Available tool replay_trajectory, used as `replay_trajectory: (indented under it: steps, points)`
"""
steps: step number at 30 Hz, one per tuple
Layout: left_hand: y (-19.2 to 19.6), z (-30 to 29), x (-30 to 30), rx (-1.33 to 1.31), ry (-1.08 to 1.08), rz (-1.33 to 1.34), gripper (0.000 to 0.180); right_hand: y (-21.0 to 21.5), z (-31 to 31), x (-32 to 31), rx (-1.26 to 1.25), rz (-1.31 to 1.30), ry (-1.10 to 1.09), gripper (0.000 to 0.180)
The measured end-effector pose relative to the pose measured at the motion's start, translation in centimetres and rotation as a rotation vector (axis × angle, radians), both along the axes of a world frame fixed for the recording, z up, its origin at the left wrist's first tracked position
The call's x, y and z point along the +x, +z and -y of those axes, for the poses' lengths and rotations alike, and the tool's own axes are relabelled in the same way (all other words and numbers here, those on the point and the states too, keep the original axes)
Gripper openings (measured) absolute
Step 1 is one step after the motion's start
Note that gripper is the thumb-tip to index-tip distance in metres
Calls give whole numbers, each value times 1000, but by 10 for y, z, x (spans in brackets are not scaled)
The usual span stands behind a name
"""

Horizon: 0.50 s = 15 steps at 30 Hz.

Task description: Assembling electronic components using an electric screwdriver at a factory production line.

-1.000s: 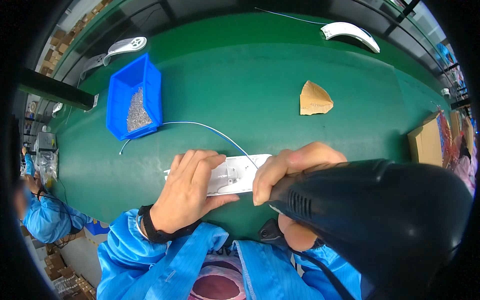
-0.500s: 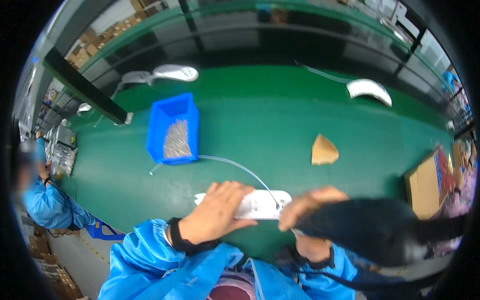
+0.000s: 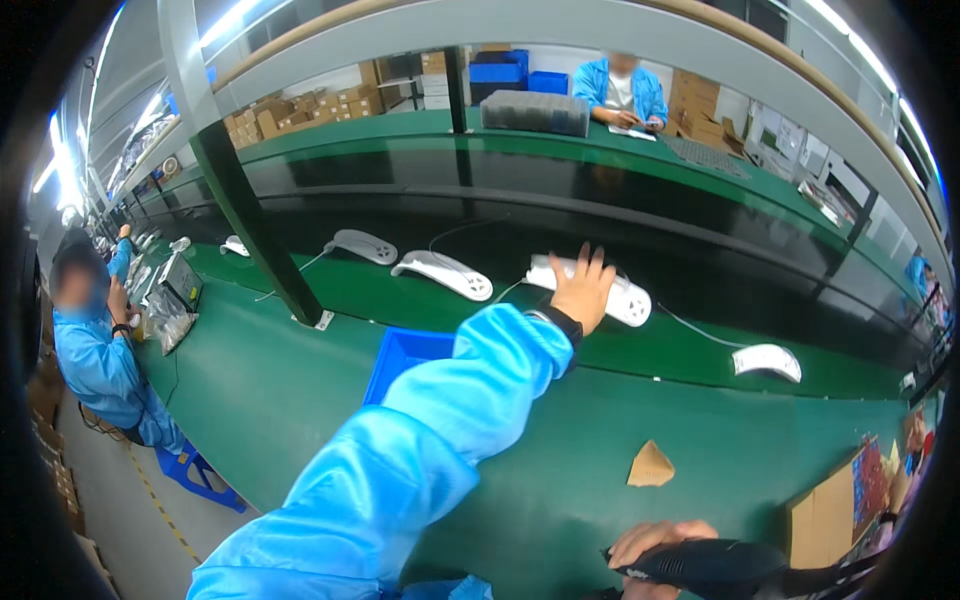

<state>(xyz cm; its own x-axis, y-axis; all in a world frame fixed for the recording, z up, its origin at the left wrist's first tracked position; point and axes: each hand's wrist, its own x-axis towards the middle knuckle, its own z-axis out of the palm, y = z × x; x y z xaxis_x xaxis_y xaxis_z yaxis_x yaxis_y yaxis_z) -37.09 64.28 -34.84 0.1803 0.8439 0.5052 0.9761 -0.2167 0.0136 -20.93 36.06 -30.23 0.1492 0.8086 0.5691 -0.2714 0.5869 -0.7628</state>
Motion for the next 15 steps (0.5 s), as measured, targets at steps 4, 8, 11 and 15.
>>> replay_trajectory:
  steps: [4,8,11,15]
  points:
    - [-3,-10,4,-653,16,-36,63,-10,-7,9,-6,5,-3,66]
    - [40,-31,-33,-579,-127,-99,71,14,-1,13,24,-18,148,57]
    - [47,-31,-80,-479,116,-404,38,9,5,17,-91,5,45,72]
    - [-58,-82,-188,-837,320,-448,33,10,0,12,-45,78,158,69]
